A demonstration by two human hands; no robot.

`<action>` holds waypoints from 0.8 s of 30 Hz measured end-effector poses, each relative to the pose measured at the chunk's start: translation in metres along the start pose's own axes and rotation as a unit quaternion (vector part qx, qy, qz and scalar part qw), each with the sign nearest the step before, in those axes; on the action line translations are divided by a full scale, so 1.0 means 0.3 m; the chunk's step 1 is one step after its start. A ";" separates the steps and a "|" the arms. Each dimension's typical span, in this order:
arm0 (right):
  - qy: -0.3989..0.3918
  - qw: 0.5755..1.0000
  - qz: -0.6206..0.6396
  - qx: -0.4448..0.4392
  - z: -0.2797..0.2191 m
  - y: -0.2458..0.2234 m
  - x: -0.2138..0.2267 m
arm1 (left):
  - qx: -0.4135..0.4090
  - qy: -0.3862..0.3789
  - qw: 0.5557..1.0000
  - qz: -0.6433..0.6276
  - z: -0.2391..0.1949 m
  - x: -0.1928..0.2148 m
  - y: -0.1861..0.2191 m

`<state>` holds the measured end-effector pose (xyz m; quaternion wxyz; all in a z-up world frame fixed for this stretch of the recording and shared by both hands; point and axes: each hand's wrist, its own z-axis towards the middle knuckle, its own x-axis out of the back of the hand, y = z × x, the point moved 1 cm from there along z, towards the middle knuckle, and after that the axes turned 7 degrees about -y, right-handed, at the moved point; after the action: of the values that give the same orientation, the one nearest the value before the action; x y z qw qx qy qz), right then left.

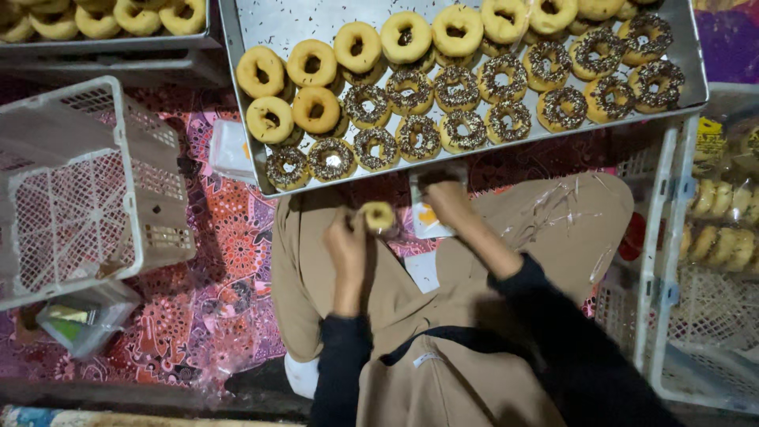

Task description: The person sits on the floor and packages donuts from metal trays into small plastic bags. They pick up donuts, place them into bags, and set the filled bags into a white plastic basket.

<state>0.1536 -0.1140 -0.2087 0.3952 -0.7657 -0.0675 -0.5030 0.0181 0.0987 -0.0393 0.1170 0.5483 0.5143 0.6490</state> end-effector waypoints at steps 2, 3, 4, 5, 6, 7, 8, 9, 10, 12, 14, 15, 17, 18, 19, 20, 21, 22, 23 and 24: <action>-0.030 0.996 -0.080 -0.021 0.048 0.132 0.002 | -0.029 -0.026 0.998 0.047 0.087 -0.098 0.004; -0.019 0.998 -0.055 -0.032 0.071 0.164 0.003 | -0.042 -0.044 0.995 0.083 0.116 -0.141 -0.002; -0.010 0.999 -0.031 -0.042 0.088 0.177 0.000 | -0.055 -0.061 0.990 0.116 0.129 -0.180 -0.015; 0.023 0.994 -0.103 0.002 0.097 0.173 -0.008 | -0.068 -0.080 0.982 0.154 0.132 -0.217 -0.031; 0.058 0.982 -0.174 0.047 0.110 0.160 -0.005 | -0.083 -0.088 0.976 0.183 0.134 -0.248 -0.043; 0.092 0.961 -0.244 0.092 0.113 0.123 0.011 | -0.100 -0.090 0.968 0.210 0.132 -0.278 -0.052; 0.002 0.970 -0.231 0.071 0.100 0.082 0.026 | -0.120 -0.056 0.972 0.195 0.120 -0.294 -0.062; -0.088 0.971 -0.217 0.050 0.076 0.038 0.057 | -0.144 -0.009 0.976 0.163 0.104 -0.304 -0.062; -0.175 0.963 -0.201 0.029 0.044 -0.012 0.105 | -0.172 0.039 0.978 0.114 0.090 -0.310 -0.048; -0.158 0.964 -0.209 0.050 -0.068 -0.139 0.225 | -0.063 -0.091 0.991 -0.074 0.059 -0.318 0.007; 0.008 0.966 -0.213 0.147 -0.225 -0.276 0.366 | 0.074 -0.245 0.955 -0.151 0.013 -0.310 0.110; 0.047 0.971 -0.197 0.130 -0.302 -0.340 0.432 | 0.148 -0.336 0.921 -0.129 -0.032 -0.304 0.174; -0.003 0.974 -0.220 0.061 -0.355 -0.440 0.550 | -0.307 -0.169 0.930 -0.111 -0.160 -0.238 0.336; -0.095 0.962 -0.257 0.008 -0.380 -0.486 0.590 | -0.363 -0.166 0.910 -0.107 -0.201 -0.198 0.378; -0.186 0.937 -0.292 -0.045 -0.392 -0.522 0.631 | -0.418 -0.163 0.887 -0.103 -0.241 -0.156 0.406; -0.273 0.900 -0.324 -0.099 -0.404 -0.557 0.667 | -0.410 -0.128 0.895 -0.119 -0.243 -0.108 0.405; -0.356 0.852 -0.353 -0.152 -0.402 -0.580 0.701 | -0.401 -0.092 0.901 -0.135 -0.244 -0.059 0.386; -0.201 0.921 -0.313 -0.112 -0.388 -0.604 0.741 | -0.393 -0.059 0.905 -0.151 -0.245 -0.019 0.357; -0.039 0.961 -0.264 -0.070 -0.377 -0.623 0.772 | -0.301 -0.075 0.924 -0.223 -0.225 0.000 0.312; 0.121 0.970 -0.208 -0.028 -0.373 -0.623 0.808 | -0.202 -0.091 0.930 -0.293 -0.206 -0.001 0.260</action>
<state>0.0973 -0.1339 0.1117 0.2653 -0.6793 -0.1629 -0.6646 -0.0009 0.0305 0.0306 0.4565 0.3942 0.4973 0.6236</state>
